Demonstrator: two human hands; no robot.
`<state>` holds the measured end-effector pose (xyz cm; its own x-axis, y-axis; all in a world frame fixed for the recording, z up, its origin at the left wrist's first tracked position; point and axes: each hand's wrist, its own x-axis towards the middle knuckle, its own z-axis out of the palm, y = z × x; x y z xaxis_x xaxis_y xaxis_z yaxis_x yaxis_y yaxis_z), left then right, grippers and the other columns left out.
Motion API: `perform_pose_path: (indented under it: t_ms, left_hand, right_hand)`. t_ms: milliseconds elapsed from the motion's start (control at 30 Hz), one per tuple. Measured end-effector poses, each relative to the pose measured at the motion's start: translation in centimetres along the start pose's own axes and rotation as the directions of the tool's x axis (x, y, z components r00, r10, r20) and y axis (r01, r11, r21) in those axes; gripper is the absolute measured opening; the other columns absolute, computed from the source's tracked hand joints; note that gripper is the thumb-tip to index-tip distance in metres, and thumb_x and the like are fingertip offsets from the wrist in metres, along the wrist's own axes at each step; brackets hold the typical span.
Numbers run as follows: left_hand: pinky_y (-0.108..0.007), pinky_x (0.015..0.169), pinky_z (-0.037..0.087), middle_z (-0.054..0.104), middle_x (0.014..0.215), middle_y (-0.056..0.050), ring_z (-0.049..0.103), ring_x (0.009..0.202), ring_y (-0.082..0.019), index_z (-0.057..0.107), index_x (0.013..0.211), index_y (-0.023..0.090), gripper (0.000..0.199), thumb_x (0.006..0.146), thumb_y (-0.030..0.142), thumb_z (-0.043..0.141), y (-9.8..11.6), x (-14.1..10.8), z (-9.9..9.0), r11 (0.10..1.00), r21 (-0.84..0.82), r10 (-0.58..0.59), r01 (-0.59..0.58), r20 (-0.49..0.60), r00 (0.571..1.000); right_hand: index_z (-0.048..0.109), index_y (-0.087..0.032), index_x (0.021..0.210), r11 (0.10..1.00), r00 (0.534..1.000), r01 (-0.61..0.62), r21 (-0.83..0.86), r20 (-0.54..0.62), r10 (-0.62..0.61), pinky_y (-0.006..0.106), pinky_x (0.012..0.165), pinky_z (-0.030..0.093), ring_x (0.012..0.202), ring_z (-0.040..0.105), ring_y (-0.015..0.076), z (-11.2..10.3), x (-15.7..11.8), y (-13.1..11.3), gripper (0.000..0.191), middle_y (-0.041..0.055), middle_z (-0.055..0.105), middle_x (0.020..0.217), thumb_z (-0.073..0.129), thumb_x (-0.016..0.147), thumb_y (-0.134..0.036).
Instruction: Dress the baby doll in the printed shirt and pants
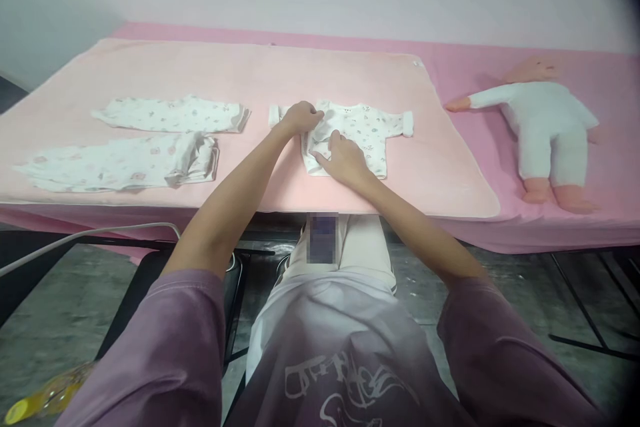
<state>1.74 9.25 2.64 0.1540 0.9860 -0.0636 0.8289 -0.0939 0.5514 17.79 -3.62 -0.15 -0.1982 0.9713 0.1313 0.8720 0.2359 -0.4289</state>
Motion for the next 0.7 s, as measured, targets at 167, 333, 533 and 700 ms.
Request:
perform_pose_path:
  t_ms: [167, 333, 533, 700]
  left_hand:
    - [-0.041, 0.098, 0.057, 0.077, 0.093, -0.012, 0.072, 0.096, -0.030, 0.071, 0.083, 0.020, 0.018, 0.094, 0.033, 0.065, -0.1, -0.1, -0.2, 0.998, -0.008, 0.064, -0.065, -0.021, 0.998]
    - [-0.040, 0.105, 0.055, 0.083, 0.106, -0.012, 0.073, 0.107, -0.031, 0.080, 0.098, 0.020, 0.018, 0.095, 0.034, 0.069, 0.1, -0.1, -0.3, 0.998, -0.025, 0.058, -0.060, -0.095, 0.994]
    - [-0.040, 0.100, 0.054, 0.081, 0.103, -0.012, 0.072, 0.102, -0.029, 0.074, 0.089, 0.019, 0.011, 0.092, 0.029, 0.069, 0.8, -0.1, 0.1, 0.990, -0.133, 0.023, -0.042, -0.139, 0.990]
    - [-0.042, 0.103, 0.053, 0.077, 0.102, -0.011, 0.068, 0.103, -0.028, 0.066, 0.086, 0.020, 0.012, 0.091, 0.031, 0.069, 0.7, 0.3, 0.6, 0.985, -0.151, 0.060, -0.077, -0.119, 0.991]
  right_hand:
    - [0.060, -0.022, 0.103, 0.997, 0.998, 0.041, 0.059, 0.049, -0.044, 0.049, 0.097, 0.055, 0.108, 0.072, 0.0365, -1.3, -1.0, -0.6, 0.036, 0.0165, 0.077, 0.114, 0.053, 0.120, -0.053]
    - [0.052, -0.024, 0.085, 0.988, 0.993, 0.118, 0.102, 0.016, -0.120, 0.054, 0.106, 0.050, 0.098, 0.070, 0.0318, -1.4, -1.6, -1.2, 0.058, 0.0118, 0.075, 0.104, 0.043, 0.120, -0.069]
    - [0.060, -0.024, 0.096, 0.990, 0.996, 0.083, 0.115, -0.048, -0.078, 0.052, 0.105, 0.051, 0.104, 0.068, 0.0339, -1.1, -0.9, -0.4, 0.044, 0.0131, 0.074, 0.106, 0.050, 0.118, -0.060]
    - [0.063, -0.021, 0.118, 1.000, 0.993, -0.006, 0.025, -0.121, 0.009, 0.052, 0.108, 0.051, 0.118, 0.066, 0.0383, -1.4, 1.0, 2.1, 0.023, 0.0178, 0.074, 0.124, 0.068, 0.109, -0.042]
